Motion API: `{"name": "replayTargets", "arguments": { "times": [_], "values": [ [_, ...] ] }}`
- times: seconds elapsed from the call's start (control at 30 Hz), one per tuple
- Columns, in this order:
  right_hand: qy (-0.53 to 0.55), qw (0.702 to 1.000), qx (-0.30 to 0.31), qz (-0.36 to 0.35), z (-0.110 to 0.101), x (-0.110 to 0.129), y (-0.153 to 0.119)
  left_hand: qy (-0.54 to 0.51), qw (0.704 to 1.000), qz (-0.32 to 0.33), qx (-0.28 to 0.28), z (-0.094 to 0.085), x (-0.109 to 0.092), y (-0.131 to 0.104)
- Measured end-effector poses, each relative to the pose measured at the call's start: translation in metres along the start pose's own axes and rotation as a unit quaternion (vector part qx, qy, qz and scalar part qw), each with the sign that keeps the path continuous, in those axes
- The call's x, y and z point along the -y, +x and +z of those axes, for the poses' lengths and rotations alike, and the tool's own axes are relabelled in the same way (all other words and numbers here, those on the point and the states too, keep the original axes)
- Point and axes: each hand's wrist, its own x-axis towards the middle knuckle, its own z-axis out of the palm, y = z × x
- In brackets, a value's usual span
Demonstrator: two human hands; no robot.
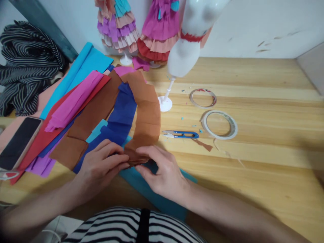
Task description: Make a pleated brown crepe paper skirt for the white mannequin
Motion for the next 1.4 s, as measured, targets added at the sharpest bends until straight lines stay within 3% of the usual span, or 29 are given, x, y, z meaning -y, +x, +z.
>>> {"name": "replayTargets", "arguments": {
  "times": [0.17, 0.37, 0.57, 0.73, 0.97, 1.4],
  "values": [
    [-0.015, 1.000, 0.003, 0.013, -0.006, -0.004, -0.005, -0.018, 1.000, -0.017, -0.004, 0.002, 0.003, -0.002],
    [0.039, 0.999, -0.006, 0.037, -0.010, -0.005, -0.003, -0.082, 0.996, -0.045, 0.000, 0.003, 0.004, -0.004],
    [0.147, 0.985, -0.006, 0.094, -0.009, -0.004, -0.002, -0.100, 0.995, 0.001, -0.006, 0.005, 0.006, -0.008],
    [0.175, 0.976, -0.012, 0.132, -0.007, -0.007, -0.005, -0.093, 0.996, 0.015, -0.003, 0.007, 0.007, -0.011],
    [0.201, 0.970, -0.014, 0.135, -0.010, -0.002, -0.002, -0.085, 0.996, 0.020, 0.001, 0.007, 0.008, -0.012],
    [0.316, 0.932, 0.005, 0.178, -0.010, -0.003, -0.001, -0.056, 0.997, 0.046, -0.027, 0.012, 0.011, -0.019]
  ]
}}
